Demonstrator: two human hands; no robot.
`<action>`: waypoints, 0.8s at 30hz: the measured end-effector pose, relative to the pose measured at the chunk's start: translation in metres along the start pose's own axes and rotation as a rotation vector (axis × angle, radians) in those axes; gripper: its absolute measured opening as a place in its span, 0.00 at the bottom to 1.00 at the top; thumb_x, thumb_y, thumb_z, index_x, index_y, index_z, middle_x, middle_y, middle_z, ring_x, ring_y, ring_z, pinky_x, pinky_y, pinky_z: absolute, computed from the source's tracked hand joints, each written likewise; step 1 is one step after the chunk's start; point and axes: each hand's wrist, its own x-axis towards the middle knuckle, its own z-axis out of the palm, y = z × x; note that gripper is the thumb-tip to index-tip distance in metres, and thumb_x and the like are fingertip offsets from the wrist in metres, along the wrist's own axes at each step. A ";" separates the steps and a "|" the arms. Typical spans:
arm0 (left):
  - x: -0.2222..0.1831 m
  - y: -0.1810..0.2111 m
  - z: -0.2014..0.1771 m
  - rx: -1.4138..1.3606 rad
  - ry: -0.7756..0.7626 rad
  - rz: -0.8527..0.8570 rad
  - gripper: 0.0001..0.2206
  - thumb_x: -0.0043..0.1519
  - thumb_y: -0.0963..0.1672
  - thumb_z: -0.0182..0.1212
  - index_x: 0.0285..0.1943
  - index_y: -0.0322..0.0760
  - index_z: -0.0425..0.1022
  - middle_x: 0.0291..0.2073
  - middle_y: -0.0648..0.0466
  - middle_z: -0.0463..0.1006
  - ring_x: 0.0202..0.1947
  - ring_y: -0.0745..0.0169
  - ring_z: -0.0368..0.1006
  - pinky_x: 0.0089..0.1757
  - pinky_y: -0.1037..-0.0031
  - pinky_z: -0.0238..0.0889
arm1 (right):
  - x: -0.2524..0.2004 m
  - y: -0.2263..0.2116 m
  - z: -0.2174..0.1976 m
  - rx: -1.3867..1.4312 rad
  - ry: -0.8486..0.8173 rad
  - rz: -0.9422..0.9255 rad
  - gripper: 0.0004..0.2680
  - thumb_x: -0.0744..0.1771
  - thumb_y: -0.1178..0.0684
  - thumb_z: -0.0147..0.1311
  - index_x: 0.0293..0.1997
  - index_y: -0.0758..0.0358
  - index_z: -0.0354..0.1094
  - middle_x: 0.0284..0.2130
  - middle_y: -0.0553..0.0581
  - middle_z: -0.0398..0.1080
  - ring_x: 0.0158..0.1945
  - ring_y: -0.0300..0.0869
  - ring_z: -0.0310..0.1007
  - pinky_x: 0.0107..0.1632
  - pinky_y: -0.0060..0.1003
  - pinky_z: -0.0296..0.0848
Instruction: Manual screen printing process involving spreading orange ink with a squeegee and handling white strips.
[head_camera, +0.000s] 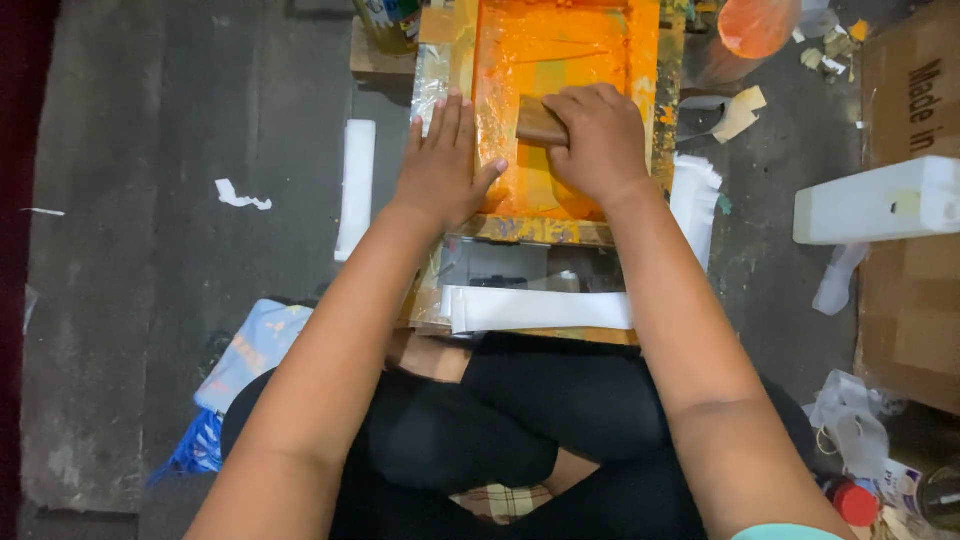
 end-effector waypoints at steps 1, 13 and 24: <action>-0.001 0.000 -0.001 0.006 0.009 -0.004 0.38 0.70 0.57 0.39 0.79 0.25 0.42 0.78 0.37 0.40 0.78 0.45 0.32 0.68 0.51 0.27 | 0.000 -0.001 0.000 0.001 0.009 -0.006 0.16 0.59 0.57 0.62 0.51 0.59 0.76 0.46 0.53 0.77 0.47 0.50 0.72 0.52 0.42 0.70; -0.075 0.026 -0.017 0.096 -0.237 -0.091 0.41 0.69 0.62 0.27 0.82 0.34 0.36 0.81 0.43 0.34 0.80 0.46 0.34 0.72 0.49 0.28 | -0.016 -0.036 -0.063 0.197 -0.452 0.223 0.17 0.62 0.57 0.56 0.58 0.57 0.75 0.44 0.61 0.78 0.53 0.60 0.73 0.59 0.57 0.67; -0.119 0.037 -0.020 0.031 -0.283 -0.121 0.40 0.69 0.63 0.24 0.83 0.36 0.35 0.81 0.44 0.34 0.80 0.49 0.32 0.72 0.50 0.25 | -0.010 -0.051 -0.103 0.341 -0.620 0.344 0.09 0.64 0.56 0.55 0.20 0.52 0.63 0.13 0.45 0.55 0.20 0.45 0.62 0.36 0.40 0.67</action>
